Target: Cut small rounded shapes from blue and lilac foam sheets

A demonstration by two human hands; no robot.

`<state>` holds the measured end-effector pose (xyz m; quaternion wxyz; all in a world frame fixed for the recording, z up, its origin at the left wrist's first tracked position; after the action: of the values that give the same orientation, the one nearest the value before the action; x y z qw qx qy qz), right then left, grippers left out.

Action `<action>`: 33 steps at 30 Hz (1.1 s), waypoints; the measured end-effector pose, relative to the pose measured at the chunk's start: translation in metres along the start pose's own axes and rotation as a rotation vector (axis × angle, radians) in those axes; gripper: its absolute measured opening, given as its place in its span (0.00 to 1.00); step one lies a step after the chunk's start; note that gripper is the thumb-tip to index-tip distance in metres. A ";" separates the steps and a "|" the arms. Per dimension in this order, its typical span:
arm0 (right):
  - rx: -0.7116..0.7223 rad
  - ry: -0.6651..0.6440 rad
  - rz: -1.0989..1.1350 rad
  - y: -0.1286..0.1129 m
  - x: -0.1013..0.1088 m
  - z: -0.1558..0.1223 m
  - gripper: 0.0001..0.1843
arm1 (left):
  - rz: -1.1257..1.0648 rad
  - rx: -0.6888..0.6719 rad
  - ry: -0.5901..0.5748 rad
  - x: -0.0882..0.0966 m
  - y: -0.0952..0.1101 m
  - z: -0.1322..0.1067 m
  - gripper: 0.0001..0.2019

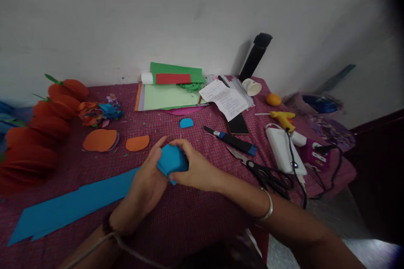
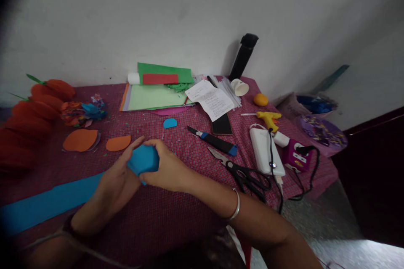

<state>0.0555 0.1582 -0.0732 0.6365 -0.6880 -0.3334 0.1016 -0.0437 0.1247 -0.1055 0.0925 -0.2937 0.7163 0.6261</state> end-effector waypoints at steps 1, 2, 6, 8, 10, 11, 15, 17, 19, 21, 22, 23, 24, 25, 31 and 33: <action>0.018 0.006 0.027 0.000 0.001 0.000 0.35 | -0.057 0.010 -0.023 -0.004 -0.003 -0.001 0.19; 0.037 0.009 0.052 0.000 0.001 0.001 0.33 | -0.102 0.016 -0.062 -0.010 -0.006 -0.002 0.17; 0.083 0.028 0.108 0.003 0.002 0.001 0.31 | -0.165 0.054 -0.130 -0.020 -0.017 -0.006 0.06; 0.116 0.066 0.123 0.003 0.006 0.002 0.32 | -0.168 0.039 -0.094 -0.017 -0.016 -0.006 0.02; 0.148 0.127 0.127 0.003 0.013 0.002 0.30 | -0.162 0.025 -0.071 -0.014 -0.013 -0.007 0.02; 0.162 0.167 0.121 0.003 0.018 0.003 0.27 | -0.146 0.022 -0.063 -0.012 -0.011 -0.007 0.02; 0.247 0.294 0.028 -0.008 0.035 -0.001 0.13 | -0.024 0.004 -0.006 -0.002 -0.006 -0.009 0.02; 0.289 0.320 -0.067 -0.016 0.037 -0.005 0.09 | 0.007 -0.013 0.020 0.000 -0.006 -0.010 0.04; 0.312 0.330 -0.149 -0.021 0.037 -0.008 0.08 | -0.003 -0.022 0.029 0.000 -0.007 -0.009 0.06; 0.327 0.339 -0.179 -0.024 0.036 -0.010 0.09 | -0.033 -0.028 0.028 -0.001 -0.008 -0.008 0.06; 0.331 0.348 -0.180 -0.024 0.037 -0.011 0.09 | -0.049 -0.030 0.026 -0.002 -0.008 -0.008 0.05; 0.333 0.356 -0.179 -0.024 0.037 -0.012 0.10 | -0.061 -0.031 0.026 -0.002 -0.009 -0.007 0.04; 0.334 0.361 -0.179 -0.023 0.037 -0.012 0.10 | -0.070 -0.031 0.027 -0.002 -0.009 -0.007 0.04; 0.336 0.362 -0.182 -0.023 0.037 -0.012 0.10 | -0.075 -0.030 0.030 -0.002 -0.009 -0.007 0.03; 0.417 0.330 -0.251 -0.027 0.030 -0.015 0.05 | -0.090 -0.023 0.027 -0.005 -0.009 -0.008 0.02; 0.410 0.321 -0.259 -0.027 0.028 -0.014 0.04 | -0.096 -0.009 -0.001 -0.007 -0.010 -0.009 0.02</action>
<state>0.0760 0.1624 -0.0376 0.8145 -0.5043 -0.2858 -0.0255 -0.0305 0.1179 -0.1083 0.1217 -0.3280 0.6986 0.6242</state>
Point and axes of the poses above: each hand's wrist, its own z-axis towards the middle knuckle, its own x-axis out of the back of the hand, y = z × x, the point moved 9 cm from there along z, towards the middle knuckle, and after that the axes turned 10 degrees about -x, right-handed, at the moved point
